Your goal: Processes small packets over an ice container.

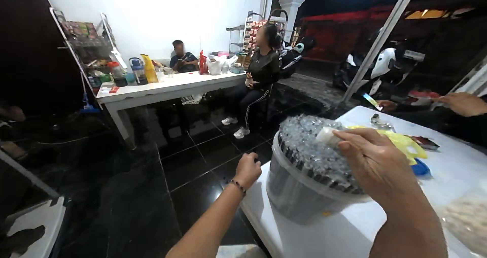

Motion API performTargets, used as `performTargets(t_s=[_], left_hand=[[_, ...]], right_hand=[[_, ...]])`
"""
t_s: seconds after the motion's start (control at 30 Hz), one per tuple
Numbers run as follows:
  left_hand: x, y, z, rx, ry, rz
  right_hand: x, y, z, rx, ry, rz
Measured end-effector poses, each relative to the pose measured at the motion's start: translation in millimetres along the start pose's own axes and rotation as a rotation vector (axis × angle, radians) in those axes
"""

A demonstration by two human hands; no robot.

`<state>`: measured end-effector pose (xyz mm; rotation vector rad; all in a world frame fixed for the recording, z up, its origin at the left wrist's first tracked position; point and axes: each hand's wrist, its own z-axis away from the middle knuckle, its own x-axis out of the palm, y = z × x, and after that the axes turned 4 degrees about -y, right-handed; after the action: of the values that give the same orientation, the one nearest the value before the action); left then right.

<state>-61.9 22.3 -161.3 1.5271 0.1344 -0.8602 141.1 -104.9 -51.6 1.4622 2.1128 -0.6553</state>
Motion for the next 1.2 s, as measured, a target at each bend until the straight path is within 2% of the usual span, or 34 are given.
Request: performTargets(t_s=[0.2,0.47,1.2], left_hand=[[19.9,-2.6,-24.4,-0.094,-0.101,-0.033],[31.6,-8.5,-24.0,-0.197,-0.122,-0.127],[35.0,-19.4,-22.7,-0.075,-0.109,-0.111]], right_hand=[[0.9,-1.6,-1.5,0.007,0.009,0.000],[2.9,-1.5,-1.6,-0.021,0.038,0.011],[-4.7,5.2,3.6,-0.028,-0.024,-0.003]])
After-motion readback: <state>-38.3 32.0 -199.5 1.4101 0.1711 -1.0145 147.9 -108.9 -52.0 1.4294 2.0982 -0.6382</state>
